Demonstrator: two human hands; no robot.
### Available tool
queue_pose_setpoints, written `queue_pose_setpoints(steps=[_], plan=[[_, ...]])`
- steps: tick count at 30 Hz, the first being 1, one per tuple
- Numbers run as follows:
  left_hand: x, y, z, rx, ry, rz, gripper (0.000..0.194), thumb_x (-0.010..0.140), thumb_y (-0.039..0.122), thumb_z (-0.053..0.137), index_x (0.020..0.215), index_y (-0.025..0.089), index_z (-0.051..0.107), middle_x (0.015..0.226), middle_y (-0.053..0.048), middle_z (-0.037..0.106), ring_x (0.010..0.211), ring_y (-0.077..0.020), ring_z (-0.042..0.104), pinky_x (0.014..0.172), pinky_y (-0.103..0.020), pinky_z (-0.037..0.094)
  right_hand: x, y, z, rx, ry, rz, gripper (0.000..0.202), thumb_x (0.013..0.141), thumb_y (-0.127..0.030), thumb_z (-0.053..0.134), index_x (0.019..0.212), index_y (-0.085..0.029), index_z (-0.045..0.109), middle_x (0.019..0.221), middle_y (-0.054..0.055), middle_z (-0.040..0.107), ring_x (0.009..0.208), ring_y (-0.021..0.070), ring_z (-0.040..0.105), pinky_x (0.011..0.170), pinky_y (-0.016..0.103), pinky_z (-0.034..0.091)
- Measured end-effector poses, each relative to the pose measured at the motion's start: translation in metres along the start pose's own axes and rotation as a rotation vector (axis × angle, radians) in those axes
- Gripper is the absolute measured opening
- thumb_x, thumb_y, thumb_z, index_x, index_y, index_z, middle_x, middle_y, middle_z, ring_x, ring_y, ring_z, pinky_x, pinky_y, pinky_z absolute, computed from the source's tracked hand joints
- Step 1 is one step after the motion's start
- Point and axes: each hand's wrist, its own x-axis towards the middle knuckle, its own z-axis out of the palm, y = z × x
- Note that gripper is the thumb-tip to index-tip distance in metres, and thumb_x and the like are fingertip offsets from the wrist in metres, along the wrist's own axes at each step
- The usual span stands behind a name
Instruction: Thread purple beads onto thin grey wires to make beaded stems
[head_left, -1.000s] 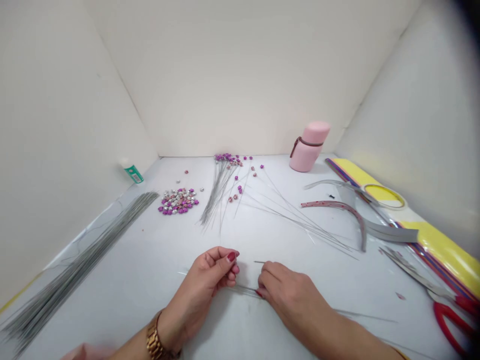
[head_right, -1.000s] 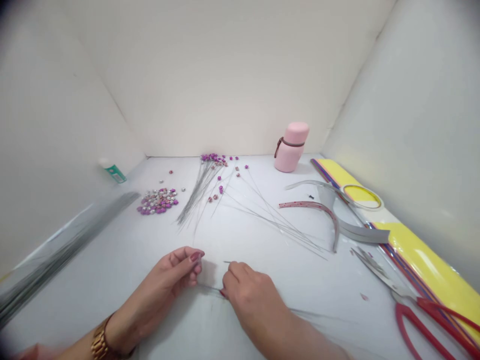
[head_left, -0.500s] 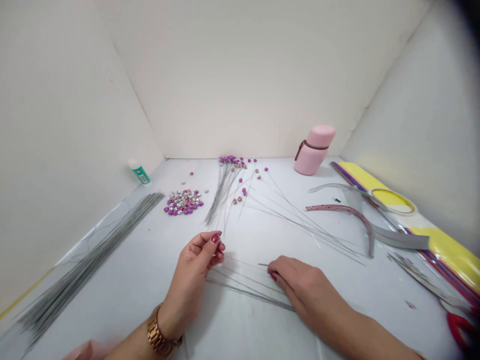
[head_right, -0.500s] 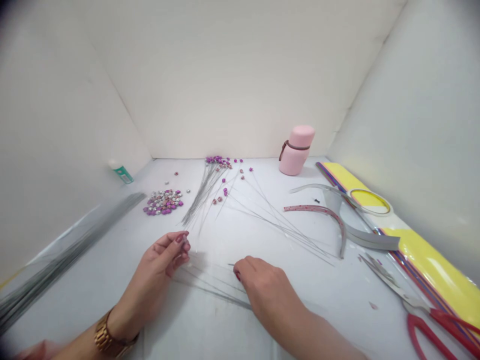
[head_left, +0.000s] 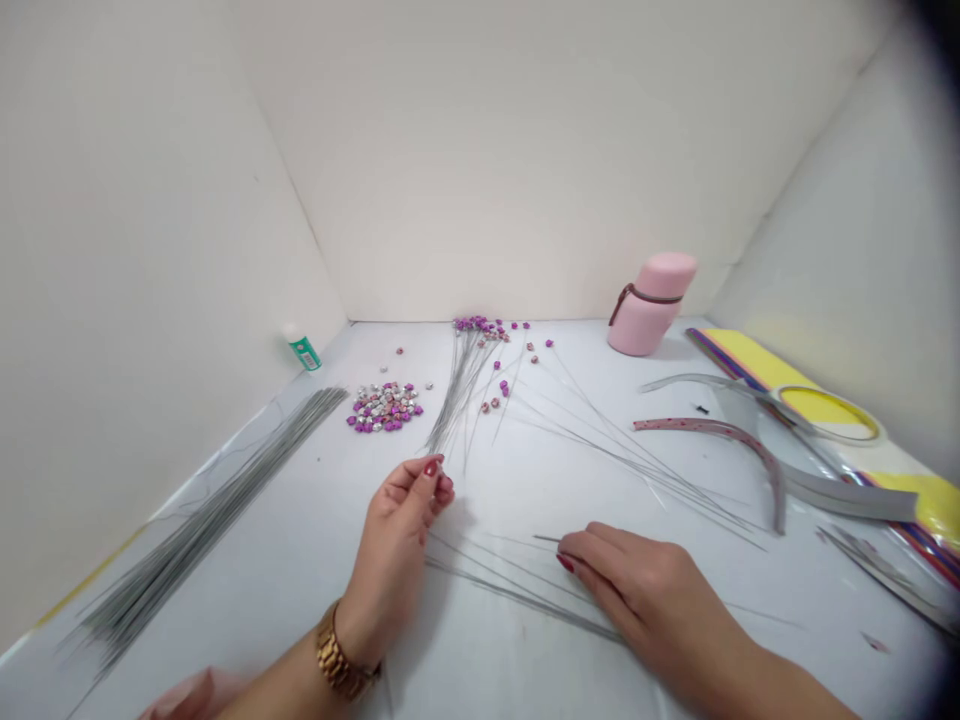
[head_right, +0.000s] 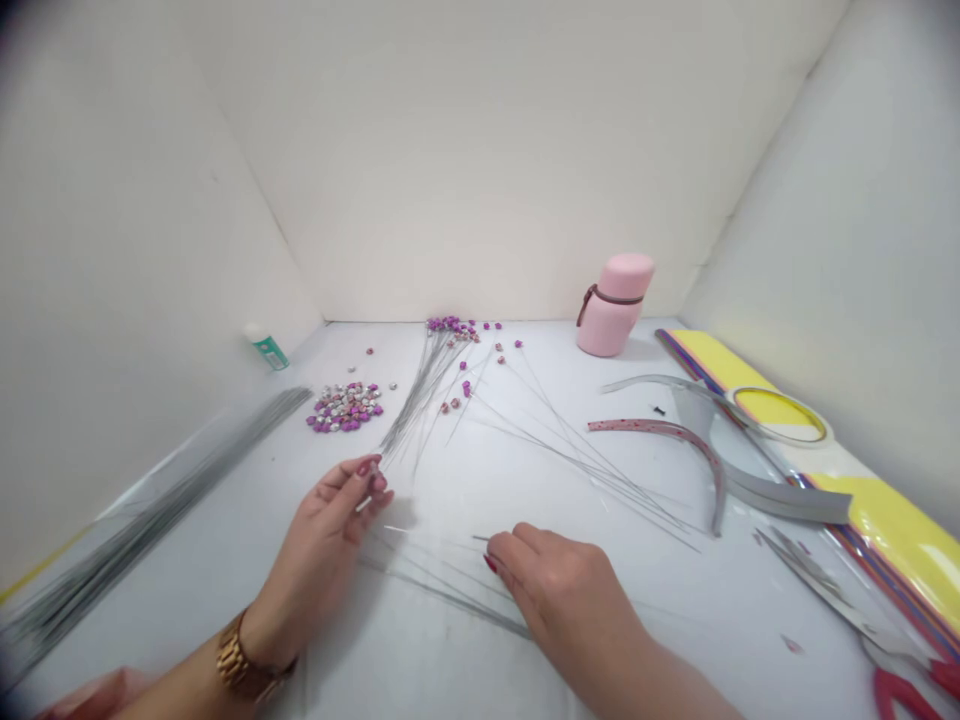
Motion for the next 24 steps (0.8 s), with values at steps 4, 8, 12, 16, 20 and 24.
queue_pose_setpoints(steps=[4, 8, 12, 16, 20, 24], plan=[[-0.02, -0.009, 0.013, -0.088, -0.141, -0.2, 0.012, 0.078, 0.022, 0.054, 0.086, 0.015, 0.058, 0.075, -0.001, 0.054, 0.071, -0.0092, 0.05, 0.075, -0.024, 0.041, 0.001, -0.005, 0.003, 0.002, -0.027, -0.024, 0.029, 0.088, -0.02, 0.031, 0.076, -0.02, 0.057, 0.058, 0.0, 0.052, 0.051, 0.0114, 0.05, 0.049, 0.021, 0.037], [-0.036, -0.015, 0.019, -0.172, -0.275, -0.445, 0.012, 0.08, 0.022, 0.051, 0.084, 0.012, 0.058, 0.072, -0.002, 0.055, 0.069, -0.0095, 0.051, 0.075, -0.025, 0.04, -0.001, -0.013, 0.008, -0.003, -0.025, -0.1, 0.029, 0.088, -0.019, 0.032, 0.074, -0.02, 0.058, 0.057, -0.001, 0.051, 0.051, 0.0105, 0.049, 0.048, 0.02, 0.034], [-0.038, -0.017, 0.019, -0.257, -0.327, -0.554, 0.012, 0.081, 0.019, 0.05, 0.083, 0.011, 0.059, 0.07, -0.003, 0.055, 0.067, -0.0088, 0.051, 0.075, -0.026, 0.04, -0.004, -0.016, 0.009, -0.009, 0.01, -0.207, 0.03, 0.088, -0.02, 0.034, 0.071, -0.02, 0.058, 0.056, -0.001, 0.05, 0.049, 0.0096, 0.046, 0.046, 0.02, 0.031], [-0.036, -0.017, 0.019, -0.292, -0.32, -0.555, 0.014, 0.082, 0.019, 0.049, 0.085, 0.011, 0.059, 0.073, -0.003, 0.055, 0.07, -0.0092, 0.052, 0.077, -0.026, 0.04, -0.005, -0.013, -0.002, -0.003, 0.154, -0.235, 0.029, 0.087, -0.014, 0.033, 0.08, -0.017, 0.061, 0.052, -0.001, 0.049, 0.045, 0.0097, 0.045, 0.045, 0.021, 0.03], [-0.036, -0.015, 0.019, -0.274, -0.304, -0.552, 0.014, 0.082, 0.02, 0.049, 0.085, 0.011, 0.06, 0.073, -0.003, 0.055, 0.071, -0.0093, 0.052, 0.077, -0.025, 0.04, -0.004, -0.01, -0.011, -0.013, 0.268, -0.25, 0.03, 0.084, -0.009, 0.035, 0.101, -0.014, 0.058, 0.052, 0.0, 0.049, 0.043, 0.0095, 0.045, 0.043, 0.02, 0.032], [-0.036, -0.014, 0.02, -0.237, -0.305, -0.551, 0.013, 0.081, 0.02, 0.05, 0.085, 0.011, 0.06, 0.074, -0.003, 0.055, 0.071, -0.0092, 0.052, 0.079, -0.025, 0.04, -0.004, -0.01, -0.009, -0.045, 0.255, -0.237, 0.032, 0.084, -0.009, 0.034, 0.102, -0.015, 0.06, 0.052, 0.0, 0.049, 0.042, 0.0092, 0.046, 0.041, 0.019, 0.033]])
